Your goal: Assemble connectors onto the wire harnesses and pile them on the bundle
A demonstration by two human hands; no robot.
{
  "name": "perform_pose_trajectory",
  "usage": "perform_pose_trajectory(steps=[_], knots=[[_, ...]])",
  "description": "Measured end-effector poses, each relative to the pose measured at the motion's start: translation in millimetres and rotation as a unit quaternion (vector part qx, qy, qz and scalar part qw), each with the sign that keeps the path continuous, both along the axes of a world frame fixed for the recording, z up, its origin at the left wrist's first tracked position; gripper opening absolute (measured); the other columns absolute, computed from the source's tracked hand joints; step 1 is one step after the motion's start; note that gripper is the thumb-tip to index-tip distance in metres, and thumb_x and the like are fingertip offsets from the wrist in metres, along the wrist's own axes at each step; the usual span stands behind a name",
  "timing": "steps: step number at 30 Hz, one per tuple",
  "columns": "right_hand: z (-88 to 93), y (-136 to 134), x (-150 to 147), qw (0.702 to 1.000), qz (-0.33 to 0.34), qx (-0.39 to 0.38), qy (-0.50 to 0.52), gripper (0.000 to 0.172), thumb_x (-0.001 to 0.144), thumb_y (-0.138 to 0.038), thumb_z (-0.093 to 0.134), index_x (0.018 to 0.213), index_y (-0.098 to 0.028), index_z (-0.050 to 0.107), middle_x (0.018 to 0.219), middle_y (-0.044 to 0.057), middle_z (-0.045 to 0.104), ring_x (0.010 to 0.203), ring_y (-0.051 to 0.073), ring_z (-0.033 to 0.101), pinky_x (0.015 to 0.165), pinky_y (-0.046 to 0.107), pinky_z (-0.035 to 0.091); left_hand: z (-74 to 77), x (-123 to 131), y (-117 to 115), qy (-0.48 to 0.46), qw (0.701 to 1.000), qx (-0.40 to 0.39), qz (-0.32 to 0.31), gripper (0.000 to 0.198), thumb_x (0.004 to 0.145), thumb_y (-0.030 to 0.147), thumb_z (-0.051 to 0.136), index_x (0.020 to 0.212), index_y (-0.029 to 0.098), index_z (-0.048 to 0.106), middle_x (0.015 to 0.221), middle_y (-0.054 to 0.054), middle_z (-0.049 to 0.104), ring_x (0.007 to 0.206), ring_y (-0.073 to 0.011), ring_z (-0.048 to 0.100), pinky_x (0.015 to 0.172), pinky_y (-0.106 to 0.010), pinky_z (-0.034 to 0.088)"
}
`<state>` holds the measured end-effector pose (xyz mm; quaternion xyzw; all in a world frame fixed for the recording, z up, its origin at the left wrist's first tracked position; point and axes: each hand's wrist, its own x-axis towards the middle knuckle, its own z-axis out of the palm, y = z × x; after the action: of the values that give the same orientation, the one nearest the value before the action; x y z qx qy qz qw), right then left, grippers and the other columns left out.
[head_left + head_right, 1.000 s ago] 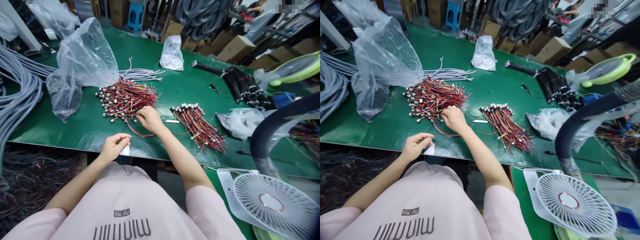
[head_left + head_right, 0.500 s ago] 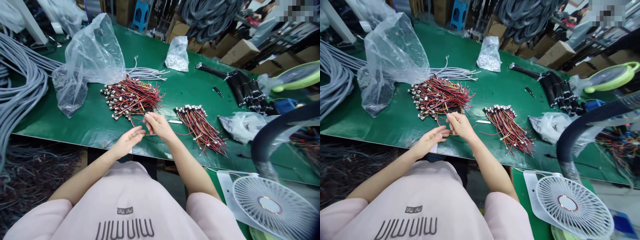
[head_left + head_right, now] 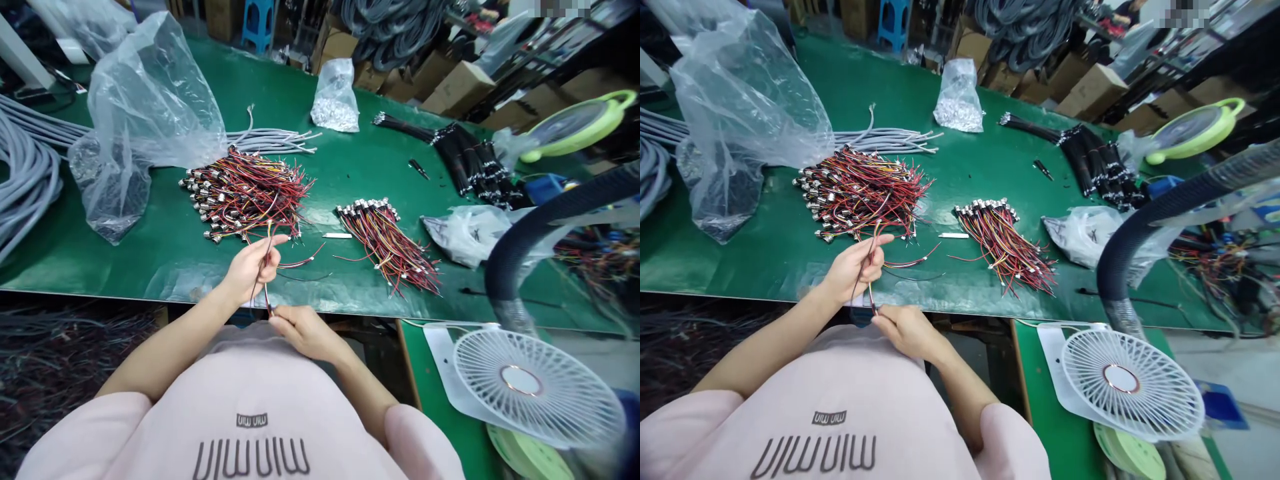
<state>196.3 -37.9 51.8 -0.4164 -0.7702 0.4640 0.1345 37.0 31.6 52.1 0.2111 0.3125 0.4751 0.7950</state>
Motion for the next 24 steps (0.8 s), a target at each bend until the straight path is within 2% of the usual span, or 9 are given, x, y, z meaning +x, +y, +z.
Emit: perform_pose_trajectory(steps=[2, 3, 5, 7, 8, 12, 17, 20, 24], knots=[[-0.4, 0.3, 8.4, 0.999, 0.026, -0.016, 0.016, 0.026, 0.095, -0.034, 0.048, 0.079, -0.019, 0.063, 0.078, 0.003, 0.068, 0.073, 0.015, 0.061, 0.070, 0.027, 0.045, -2.7, -1.4, -11.9, 0.040, 0.997, 0.039, -0.051, 0.035, 0.084, 0.041, 0.067, 0.102, 0.011, 0.066, 0.050, 0.008, 0.045, 0.034, -0.0021, 0.025, 0.035, -0.016, 0.016], [-1.2, 2.5, 12.7, 0.999, 0.003, -0.030, 0.041, 0.025, 0.094, -0.036, 0.051, 0.084, -0.018, 0.065, 0.083, 0.004, 0.069, 0.076, 0.016, 0.062, 0.072, 0.028, 0.047, -4.2, -2.3, -18.4, 0.067, 0.993, 0.061, -0.078, 0.040, 0.084, 0.046, 0.066, 0.103, 0.011, 0.066, 0.048, 0.009, 0.043, 0.035, -0.0026, 0.024, 0.035, -0.017, 0.015], [-2.8, 10.3, 20.2, 0.987, -0.096, -0.072, 0.111, 0.027, 0.092, -0.040, 0.053, 0.090, -0.018, 0.068, 0.079, 0.003, 0.068, 0.070, 0.014, 0.061, 0.067, 0.027, 0.048, -7.2, -4.0, -30.1, 0.129, 0.978, 0.106, -0.123, 0.046, 0.085, 0.053, 0.061, 0.104, 0.012, 0.066, 0.048, 0.008, 0.044, 0.036, -0.0041, 0.027, 0.037, -0.018, 0.018], [-2.5, 20.9, 24.5, 0.956, -0.194, -0.112, 0.191, 0.031, 0.088, -0.046, 0.058, 0.093, -0.017, 0.068, 0.068, 0.000, 0.063, 0.058, 0.011, 0.056, 0.058, 0.024, 0.047, -9.2, -5.1, -38.1, 0.180, 0.961, 0.145, -0.151, 0.048, 0.087, 0.056, 0.055, 0.105, 0.012, 0.066, 0.049, 0.007, 0.045, 0.039, -0.0054, 0.030, 0.039, -0.019, 0.021], [-1.1, 26.3, 25.1, 0.939, -0.221, -0.131, 0.229, 0.034, 0.086, -0.048, 0.061, 0.096, -0.016, 0.069, 0.066, -0.001, 0.061, 0.054, 0.009, 0.054, 0.055, 0.023, 0.047, -9.8, -5.4, -40.5, 0.198, 0.954, 0.161, -0.160, 0.049, 0.088, 0.057, 0.053, 0.105, 0.012, 0.066, 0.049, 0.007, 0.045, 0.040, -0.0059, 0.031, 0.040, -0.020, 0.023], [9.8, 42.3, 20.1, 0.895, -0.221, -0.192, 0.335, 0.044, 0.079, -0.052, 0.068, 0.105, -0.016, 0.068, 0.063, -0.004, 0.056, 0.047, 0.006, 0.051, 0.045, 0.019, 0.044, -9.7, -5.0, -43.0, 0.240, 0.931, 0.210, -0.178, 0.049, 0.091, 0.057, 0.048, 0.103, 0.013, 0.066, 0.050, 0.007, 0.044, 0.041, -0.0070, 0.031, 0.043, -0.021, 0.027], [14.9, 46.7, 15.5, 0.858, -0.230, -0.230, 0.396, 0.037, 0.077, -0.046, 0.072, 0.100, -0.017, 0.070, 0.072, -0.003, 0.061, 0.041, 0.004, 0.050, 0.035, 0.018, 0.038, -8.0, -5.3, -44.6, 0.280, 0.911, 0.239, -0.185, 0.043, 0.095, 0.050, 0.043, 0.104, 0.015, 0.065, 0.053, 0.007, 0.045, 0.043, -0.0073, 0.031, 0.046, -0.021, 0.029], [12.2, 47.5, 15.1, 0.855, -0.236, -0.243, 0.393, 0.039, 0.073, -0.047, 0.076, 0.094, -0.015, 0.070, 0.068, -0.003, 0.061, 0.038, 0.003, 0.045, 0.032, 0.015, 0.030, -6.2, -3.8, -45.8, 0.283, 0.903, 0.247, -0.206, 0.042, 0.095, 0.051, 0.042, 0.097, 0.015, 0.066, 0.053, 0.006, 0.046, 0.043, -0.0073, 0.032, 0.046, -0.021, 0.029], [13.1, 49.5, 13.1, 0.866, -0.236, -0.250, 0.364, 0.040, 0.070, -0.051, 0.077, 0.077, -0.013, 0.068, 0.052, -0.005, 0.056, 0.034, 0.002, 0.041, 0.031, 0.014, 0.026, -5.6, 0.4, -43.9, 0.266, 0.909, 0.230, -0.223, 0.051, 0.090, 0.059, 0.048, 0.068, 0.015, 0.062, 0.052, 0.003, 0.052, 0.044, -0.0073, 0.039, 0.047, -0.021, 0.035]])
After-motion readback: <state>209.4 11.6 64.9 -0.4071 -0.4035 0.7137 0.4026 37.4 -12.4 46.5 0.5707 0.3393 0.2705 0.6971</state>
